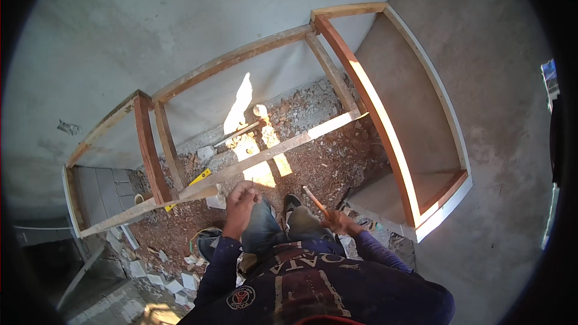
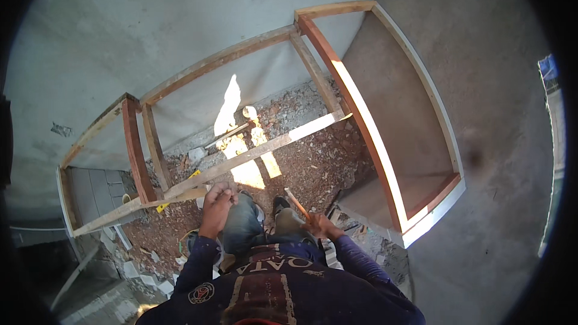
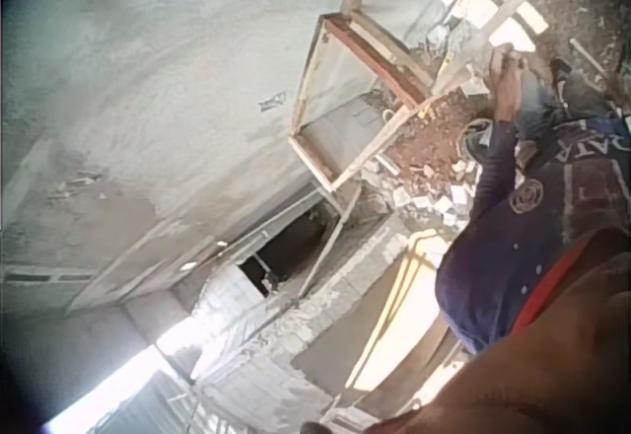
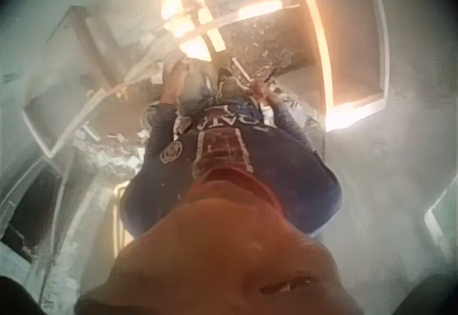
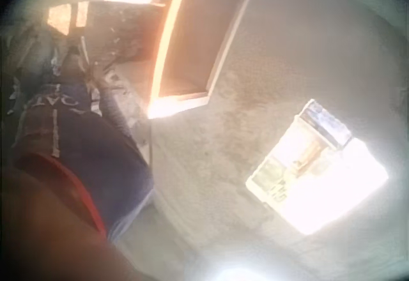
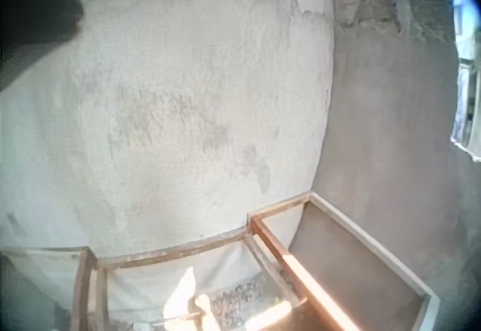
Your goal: The person is using a hammer and nails to build a wooden frame structure in a construction environment.
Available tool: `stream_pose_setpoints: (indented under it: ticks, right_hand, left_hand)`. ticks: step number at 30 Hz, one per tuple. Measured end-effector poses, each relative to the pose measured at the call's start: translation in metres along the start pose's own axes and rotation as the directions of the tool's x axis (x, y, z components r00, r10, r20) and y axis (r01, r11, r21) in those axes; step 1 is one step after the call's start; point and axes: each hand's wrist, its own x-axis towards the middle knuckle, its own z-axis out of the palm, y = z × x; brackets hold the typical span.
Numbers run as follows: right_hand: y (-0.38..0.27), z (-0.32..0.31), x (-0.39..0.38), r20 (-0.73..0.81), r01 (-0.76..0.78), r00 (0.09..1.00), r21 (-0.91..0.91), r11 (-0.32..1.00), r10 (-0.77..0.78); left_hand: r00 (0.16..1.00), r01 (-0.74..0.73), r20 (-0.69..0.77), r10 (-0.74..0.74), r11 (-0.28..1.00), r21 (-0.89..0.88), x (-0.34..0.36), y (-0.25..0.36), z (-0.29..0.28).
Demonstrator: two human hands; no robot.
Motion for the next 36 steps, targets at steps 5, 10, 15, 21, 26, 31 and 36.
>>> stream_pose_setpoints:
  ticks: [5, 10, 15, 21, 26, 31, 36]
  right_hand:
    - [-0.075, -0.028, -0.021, -0.156, -0.085, 0.979, 0.283, 0.955, 0.133]
    - [-0.097, -0.021, -0.008, -0.351, -0.163, 0.880, 0.408, 0.898, 0.319]
    - [-0.157, -0.032, 0.014, -0.417, -0.141, 0.758, 0.647, 0.749, 0.503]
    - [-0.202, -0.055, 0.040, -0.496, -0.067, 0.623, 0.737, 0.673, 0.606]
    - [-0.191, -0.074, 0.054, -0.497, -0.017, 0.649, 0.748, 0.664, 0.576]
    - [-0.181, -0.074, 0.060, -0.420, 0.097, 0.706, 0.855, 0.510, 0.570]
    - [-0.204, -0.085, 0.067, -0.140, 0.230, 0.946, 0.925, -0.302, 0.293]
  left_hand:
    - [0.988, 0.020, 0.150, -0.047, 0.984, 0.177, 0.101, 0.065, 0.019]
    - [0.970, 0.038, 0.210, -0.119, 0.934, 0.356, 0.220, 0.091, 0.049]
    - [0.966, -0.098, 0.251, -0.059, 0.817, 0.569, 0.328, 0.094, 0.066]
    - [0.933, -0.280, 0.356, 0.054, 0.730, 0.623, 0.403, 0.071, 0.107]
    - [0.936, -0.289, 0.346, 0.062, 0.696, 0.657, 0.457, 0.055, 0.127]
    - [0.993, 0.066, 0.069, -0.092, 0.948, 0.312, 0.487, 0.040, 0.147]
    - [0.993, 0.081, 0.039, -0.112, 0.881, 0.466, 0.514, 0.010, 0.148]
